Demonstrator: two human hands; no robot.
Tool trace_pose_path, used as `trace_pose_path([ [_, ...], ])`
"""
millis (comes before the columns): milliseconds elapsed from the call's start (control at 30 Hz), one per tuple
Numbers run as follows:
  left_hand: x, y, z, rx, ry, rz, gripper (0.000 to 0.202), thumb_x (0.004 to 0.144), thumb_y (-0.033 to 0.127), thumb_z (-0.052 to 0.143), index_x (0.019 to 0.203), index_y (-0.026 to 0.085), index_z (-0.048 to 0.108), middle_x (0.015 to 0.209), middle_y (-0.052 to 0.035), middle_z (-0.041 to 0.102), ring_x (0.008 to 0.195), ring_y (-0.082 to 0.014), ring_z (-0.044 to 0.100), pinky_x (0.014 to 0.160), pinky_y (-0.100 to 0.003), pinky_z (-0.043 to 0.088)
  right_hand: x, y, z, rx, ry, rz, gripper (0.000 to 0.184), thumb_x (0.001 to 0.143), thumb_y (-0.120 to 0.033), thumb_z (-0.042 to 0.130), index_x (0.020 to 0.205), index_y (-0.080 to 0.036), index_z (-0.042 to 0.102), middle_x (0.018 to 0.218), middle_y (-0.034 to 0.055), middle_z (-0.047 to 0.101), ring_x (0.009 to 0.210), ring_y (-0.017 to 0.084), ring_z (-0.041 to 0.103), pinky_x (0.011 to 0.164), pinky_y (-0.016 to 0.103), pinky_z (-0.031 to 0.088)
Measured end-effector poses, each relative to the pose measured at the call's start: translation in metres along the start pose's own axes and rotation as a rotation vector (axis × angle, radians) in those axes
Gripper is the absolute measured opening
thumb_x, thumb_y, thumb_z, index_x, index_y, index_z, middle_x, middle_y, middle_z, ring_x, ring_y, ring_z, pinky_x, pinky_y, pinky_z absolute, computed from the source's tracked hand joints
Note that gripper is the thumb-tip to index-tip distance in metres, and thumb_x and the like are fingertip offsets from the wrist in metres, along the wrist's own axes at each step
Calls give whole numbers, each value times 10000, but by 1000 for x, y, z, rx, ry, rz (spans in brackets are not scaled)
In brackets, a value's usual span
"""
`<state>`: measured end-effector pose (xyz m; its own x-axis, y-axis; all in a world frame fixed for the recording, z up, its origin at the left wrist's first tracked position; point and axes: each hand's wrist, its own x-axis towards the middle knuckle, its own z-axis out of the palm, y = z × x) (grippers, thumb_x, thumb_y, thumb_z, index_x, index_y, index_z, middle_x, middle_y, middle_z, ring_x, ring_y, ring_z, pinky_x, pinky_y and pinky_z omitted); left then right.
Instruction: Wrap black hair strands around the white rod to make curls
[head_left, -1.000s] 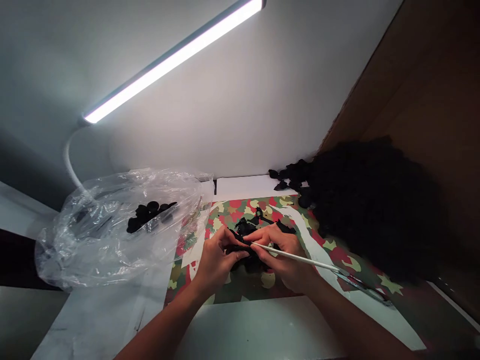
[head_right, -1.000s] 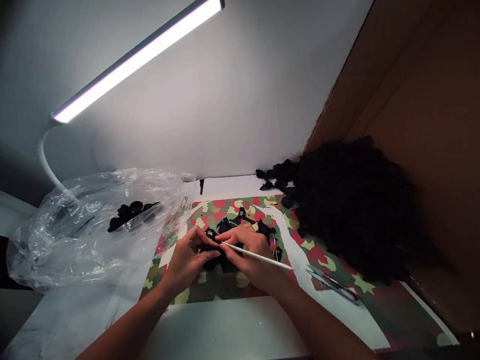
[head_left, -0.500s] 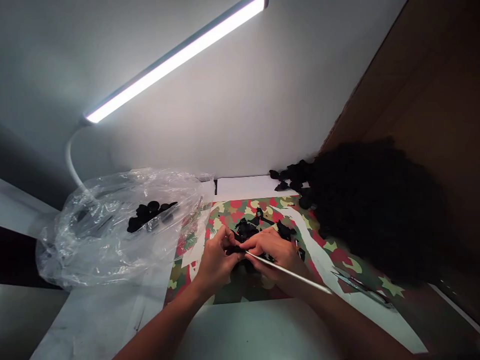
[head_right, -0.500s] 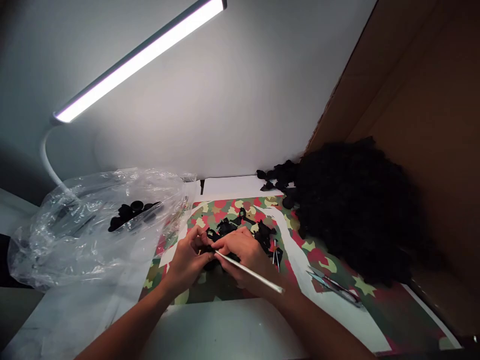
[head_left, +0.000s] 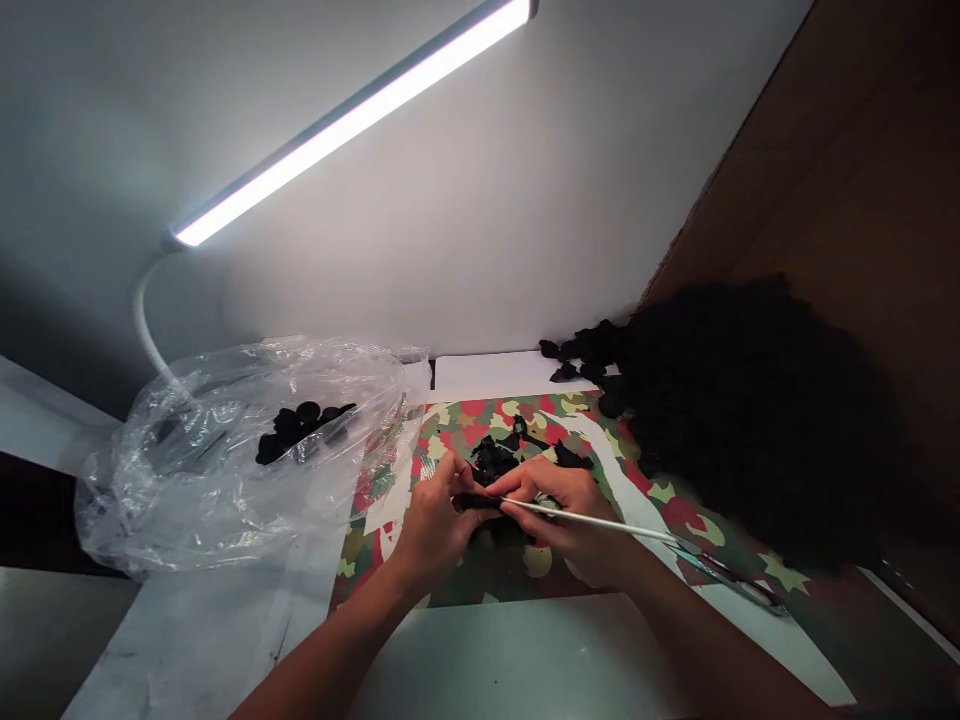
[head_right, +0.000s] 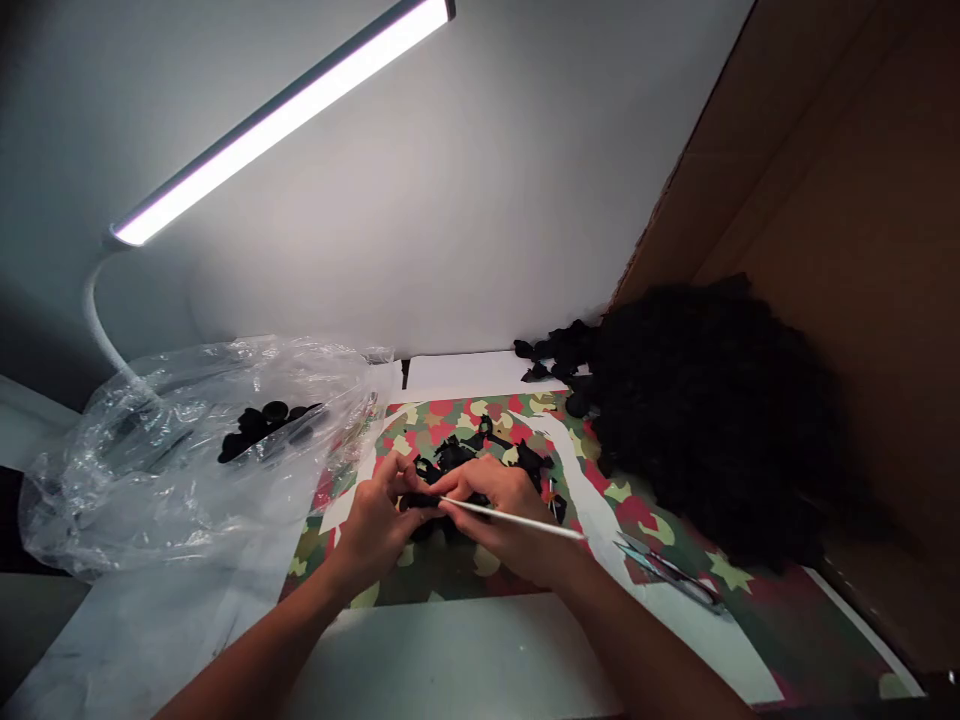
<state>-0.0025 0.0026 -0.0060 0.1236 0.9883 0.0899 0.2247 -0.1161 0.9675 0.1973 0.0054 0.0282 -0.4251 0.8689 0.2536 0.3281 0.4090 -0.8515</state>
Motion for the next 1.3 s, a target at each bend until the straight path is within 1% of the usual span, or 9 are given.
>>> trace_pose_path([
  [67, 1, 0, 0, 57, 25, 28, 347, 671, 80, 725, 776, 236, 433, 670, 63, 631, 616, -148, 634, 587, -247, 445, -1, 1, 2, -20, -41, -89, 130, 929, -238, 606, 994, -226, 719, 970, 45, 778, 893, 215, 704, 838, 356, 532],
  [167, 1, 1, 1, 76, 3, 41, 324, 663, 63, 684, 779, 236, 434, 673, 67, 613, 603, -137, 599, 583, -236, 428, -1, 6, 4, -31, -57, -189, 133, 968, -276, 584, 982, -222, 705, 1042, 54, 780, 943, 216, 704, 882, 369, 515],
  [433, 0, 0, 0, 121, -62, 38, 313, 661, 36, 635, 799, 233, 436, 718, 59, 607, 635, -133, 568, 604, -227, 395, -1, 6, 4, -70, -68, -232, 296, 1026, -425, 514, 947, -208, 699, 942, 54, 782, 866, 201, 703, 917, 384, 492],
  [567, 0, -2, -3, 140, -101, 8, 305, 674, 46, 631, 810, 233, 431, 736, 51, 613, 651, -138, 568, 615, -233, 386, 0, 2, 4, -109, -84, -241, 366, 1035, -480, 468, 995, -202, 702, 872, 54, 772, 831, 206, 698, 905, 396, 491],
  [667, 0, -3, -4, 145, -111, -7, 301, 681, 58, 634, 816, 232, 430, 743, 49, 610, 659, -138, 560, 621, -235, 388, 0, 7, 7, -118, -85, -244, 324, 1034, -452, 483, 998, -213, 698, 846, 42, 766, 819, 202, 696, 884, 389, 494],
  [867, 0, -2, -3, 121, -92, -11, 301, 655, 47, 608, 803, 230, 419, 697, 72, 536, 620, -120, 494, 594, -225, 365, 0, 28, 23, -220, 50, -434, 210, 1036, -258, 458, 961, -221, 650, 901, 54, 764, 807, 193, 697, 820, 383, 481],
  [1100, 4, 4, -5, 87, -28, -15, 319, 651, 58, 686, 773, 223, 442, 656, 91, 515, 574, -100, 473, 561, -218, 356, -1, 16, 32, -294, 155, -383, 199, 1035, -229, 432, 1077, -219, 626, 891, 53, 748, 808, 199, 696, 830, 380, 483],
  [1167, 2, 5, -4, 6, -80, -64, 351, 653, 59, 714, 785, 226, 435, 666, 80, 583, 594, -114, 552, 570, -224, 397, 0, 14, 31, -308, 170, -380, 202, 1040, -227, 425, 1056, -220, 626, 892, 54, 748, 784, 195, 687, 827, 380, 479],
  [1300, -6, 10, 0, -290, -301, -164, 446, 662, 33, 730, 837, 247, 380, 765, 8, 763, 748, -207, 732, 654, -289, 538, 1, 18, 18, -359, 183, -260, 218, 1039, -217, 426, 978, -234, 635, 900, 47, 751, 811, 204, 679, 864, 386, 471],
])
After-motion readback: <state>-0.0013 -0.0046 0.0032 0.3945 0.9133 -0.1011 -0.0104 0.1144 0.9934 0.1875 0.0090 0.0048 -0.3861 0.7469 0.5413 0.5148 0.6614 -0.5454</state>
